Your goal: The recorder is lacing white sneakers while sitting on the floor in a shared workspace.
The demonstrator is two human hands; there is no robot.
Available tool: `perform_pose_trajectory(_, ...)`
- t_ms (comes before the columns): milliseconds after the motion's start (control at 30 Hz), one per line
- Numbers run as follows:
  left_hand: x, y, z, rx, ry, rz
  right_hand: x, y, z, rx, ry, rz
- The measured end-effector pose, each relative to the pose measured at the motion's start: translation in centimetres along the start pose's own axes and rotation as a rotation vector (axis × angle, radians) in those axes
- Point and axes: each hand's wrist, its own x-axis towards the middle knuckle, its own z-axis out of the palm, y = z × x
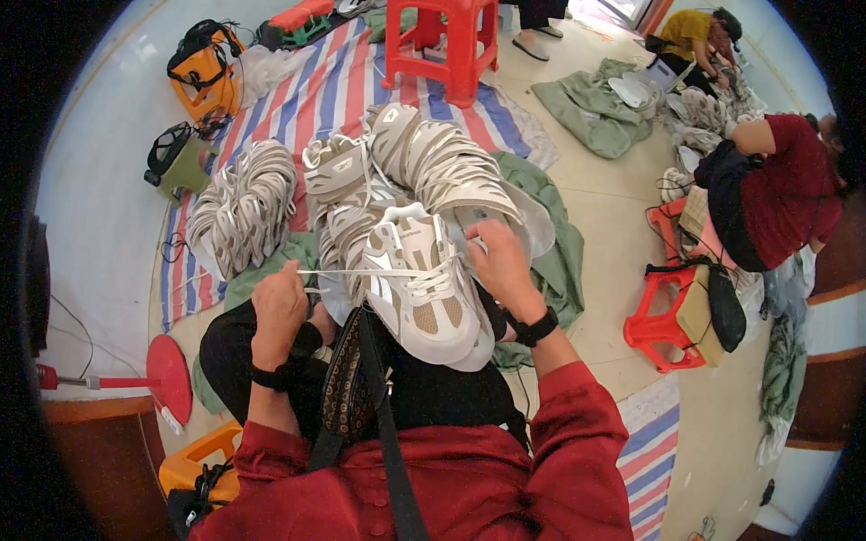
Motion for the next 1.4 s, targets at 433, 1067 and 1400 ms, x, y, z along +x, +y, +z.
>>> perform_pose_trajectory(433,-0.5,0.1,1.9,-0.048,0.023,0.018,-3.4,0.0,0.2,0.368,-0.161,0.323)
perform_pose_trajectory(1067,-1.3,4.3,2.3,-0.435,-0.296,0.035,-3.6,0.8,3.3,0.348,0.051,0.208)
perform_pose_trajectory(1400,-0.9,1.6,8.1,-0.944,-0.915,-0.247,-4.5,1.2,2.8,0.393,0.079,0.226)
